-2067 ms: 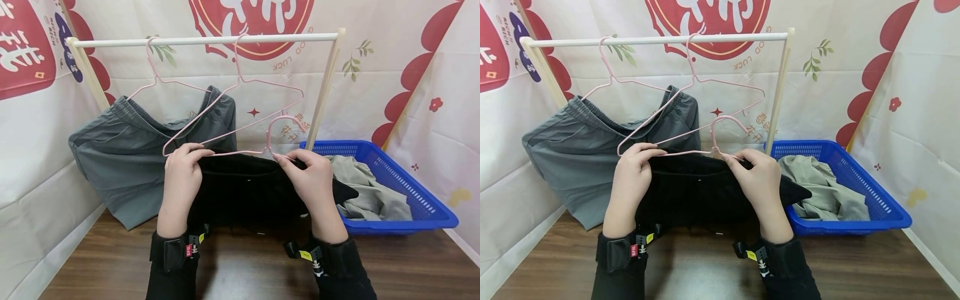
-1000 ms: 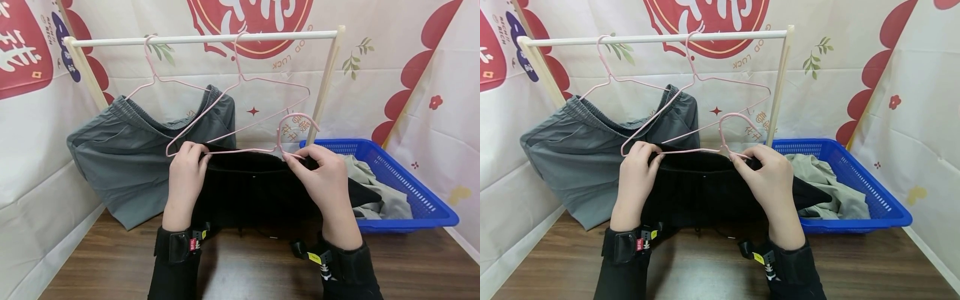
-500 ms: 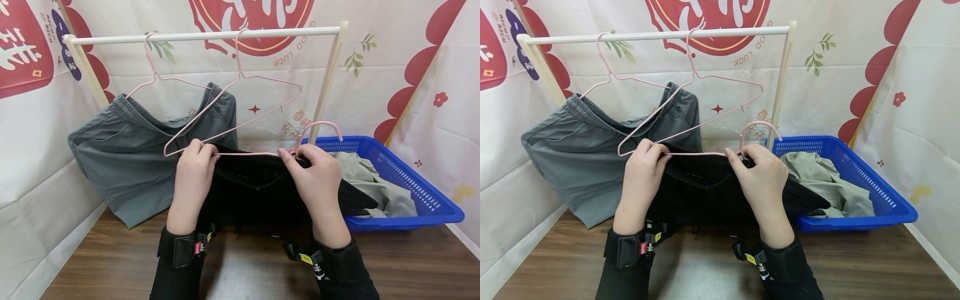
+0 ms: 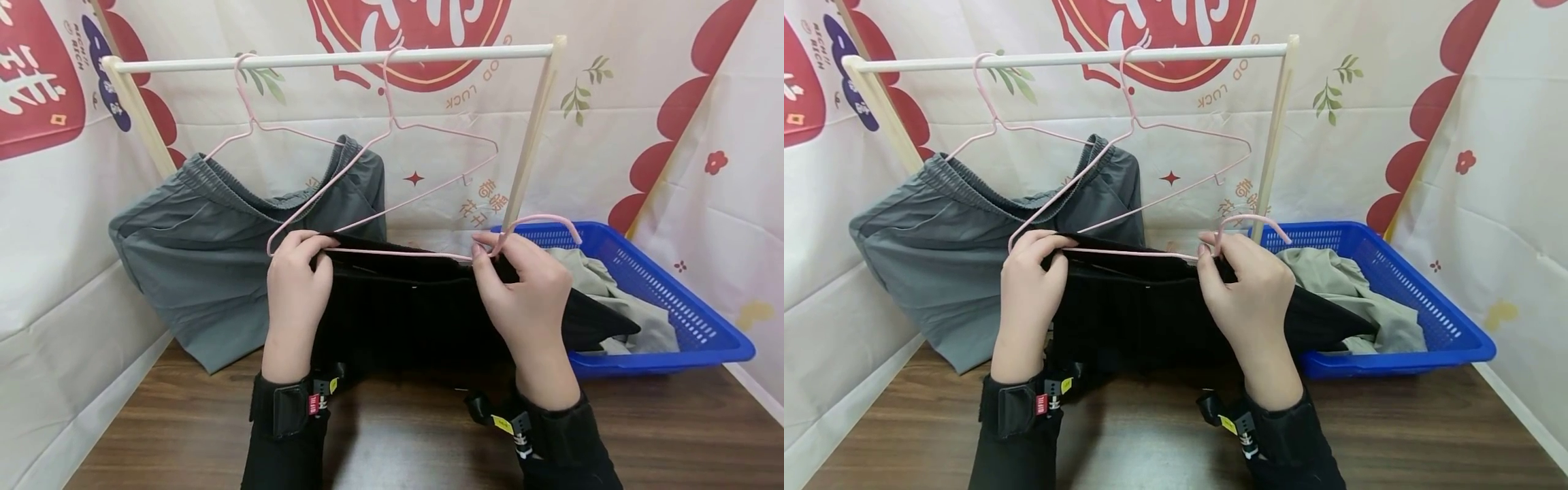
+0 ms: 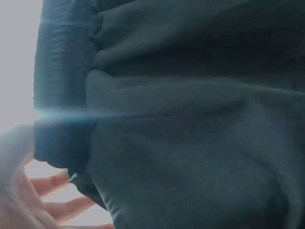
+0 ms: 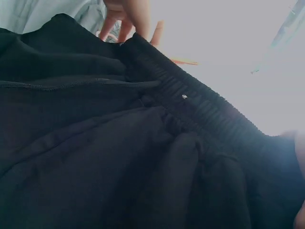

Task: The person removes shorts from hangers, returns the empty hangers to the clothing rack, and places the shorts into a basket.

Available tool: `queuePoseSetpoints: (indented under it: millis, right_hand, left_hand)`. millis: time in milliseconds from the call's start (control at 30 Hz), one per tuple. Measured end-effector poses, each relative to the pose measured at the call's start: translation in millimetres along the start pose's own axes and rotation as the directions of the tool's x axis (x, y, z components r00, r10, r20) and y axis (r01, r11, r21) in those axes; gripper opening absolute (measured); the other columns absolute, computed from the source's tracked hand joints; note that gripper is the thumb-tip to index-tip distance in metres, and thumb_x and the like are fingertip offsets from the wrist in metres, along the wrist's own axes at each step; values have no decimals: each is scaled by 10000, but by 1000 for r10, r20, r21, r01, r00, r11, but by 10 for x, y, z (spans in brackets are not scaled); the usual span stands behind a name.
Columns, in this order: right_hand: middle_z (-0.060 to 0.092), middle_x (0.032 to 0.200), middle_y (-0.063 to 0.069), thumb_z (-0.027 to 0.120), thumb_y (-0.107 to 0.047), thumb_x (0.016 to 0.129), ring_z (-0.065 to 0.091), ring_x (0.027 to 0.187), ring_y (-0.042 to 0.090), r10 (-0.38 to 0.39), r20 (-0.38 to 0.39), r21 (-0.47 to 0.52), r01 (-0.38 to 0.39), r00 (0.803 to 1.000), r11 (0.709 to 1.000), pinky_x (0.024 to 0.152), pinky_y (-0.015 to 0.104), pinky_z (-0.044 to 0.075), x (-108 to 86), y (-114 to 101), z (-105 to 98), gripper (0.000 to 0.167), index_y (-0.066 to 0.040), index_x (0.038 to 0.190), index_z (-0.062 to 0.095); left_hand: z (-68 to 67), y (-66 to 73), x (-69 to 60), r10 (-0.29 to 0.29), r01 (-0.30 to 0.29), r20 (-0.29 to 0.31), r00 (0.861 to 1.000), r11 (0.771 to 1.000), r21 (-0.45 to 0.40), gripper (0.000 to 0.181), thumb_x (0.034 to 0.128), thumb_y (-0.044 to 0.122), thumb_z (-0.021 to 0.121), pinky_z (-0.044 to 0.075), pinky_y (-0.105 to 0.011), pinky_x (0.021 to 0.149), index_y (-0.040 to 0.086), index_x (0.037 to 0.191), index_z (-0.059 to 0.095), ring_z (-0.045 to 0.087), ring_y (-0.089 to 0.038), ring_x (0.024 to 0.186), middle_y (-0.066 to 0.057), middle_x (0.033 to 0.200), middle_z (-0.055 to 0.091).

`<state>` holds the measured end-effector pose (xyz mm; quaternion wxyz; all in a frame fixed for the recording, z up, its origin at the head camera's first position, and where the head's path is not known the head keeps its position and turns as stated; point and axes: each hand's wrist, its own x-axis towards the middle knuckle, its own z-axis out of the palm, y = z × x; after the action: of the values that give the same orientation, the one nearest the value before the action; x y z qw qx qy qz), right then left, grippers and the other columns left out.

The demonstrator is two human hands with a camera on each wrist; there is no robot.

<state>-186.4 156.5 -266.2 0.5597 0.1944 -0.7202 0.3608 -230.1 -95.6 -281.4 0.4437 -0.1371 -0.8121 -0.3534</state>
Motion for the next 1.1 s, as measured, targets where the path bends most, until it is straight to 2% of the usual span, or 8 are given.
queuePoseSetpoints:
  millis: [67,200,300,400,600,867,967,1100]
  right_hand:
    - [733,877,113,685,9,843,638,678,267,0,-2,-2,0,1000,1000,611,160,338,2,12,-2,39,26,844,720]
    - [612,643,83,662,-9,866,413,507,160,18,17,-64,-17,1000,998,508,188,262,4,57,-22,164,-4,1008,744]
    - [507,585,62,642,-52,898,289,474,123,21,47,-111,-16,999,994,459,204,209,11,82,-48,191,-17,1063,732]
    - [484,585,58,629,-65,913,283,477,113,30,38,-105,-26,999,994,462,202,208,25,81,-75,196,-14,1077,724]
    - [539,631,98,619,-53,912,262,501,86,34,-33,-74,-36,999,997,483,198,205,42,63,-133,201,4,1078,717]
    - [695,820,179,662,-17,881,268,508,60,22,-112,-24,-25,994,999,502,159,232,66,122,-176,185,40,1045,723]
    - [673,771,154,662,-15,882,304,522,54,47,-130,11,-46,990,999,520,156,268,67,132,-197,186,39,1047,727]
    - [565,674,26,662,-10,890,351,533,52,110,-132,82,-99,985,992,511,168,289,62,129,-220,183,19,1056,734]
  left_hand:
    - [3,-7,1,-35,35,3,999,999,-7,284,864,-91,514,467,-419,740,49,898,758,608,-271,930,-94,1010,654]
    - [20,-14,3,-77,78,19,997,997,-23,331,900,-98,451,457,-406,700,46,971,741,601,-282,969,-102,1094,633]
    - [35,-26,8,-93,95,42,995,995,-27,362,920,-102,399,441,-404,681,33,1043,711,583,-299,1008,-125,1159,601]
    - [27,-55,12,-118,119,43,992,992,-41,368,930,-95,374,447,-424,726,28,1078,687,560,-300,1048,-133,1170,590]
    - [-23,-58,35,-173,171,5,985,972,-158,364,907,-101,375,412,-412,908,18,1048,689,527,-262,1133,-116,1092,645]
    - [-42,-50,42,-233,235,34,972,955,-181,372,914,-103,374,392,-376,790,19,1049,699,563,-272,984,-132,1092,653]
    - [-66,-85,61,-285,314,150,947,920,-233,416,898,-83,379,341,-373,803,35,1212,626,489,-240,990,-110,1125,650]
    - [-59,-118,78,-330,410,299,896,872,-268,544,855,-70,398,327,-364,748,119,1351,518,455,-243,844,-55,1090,676]
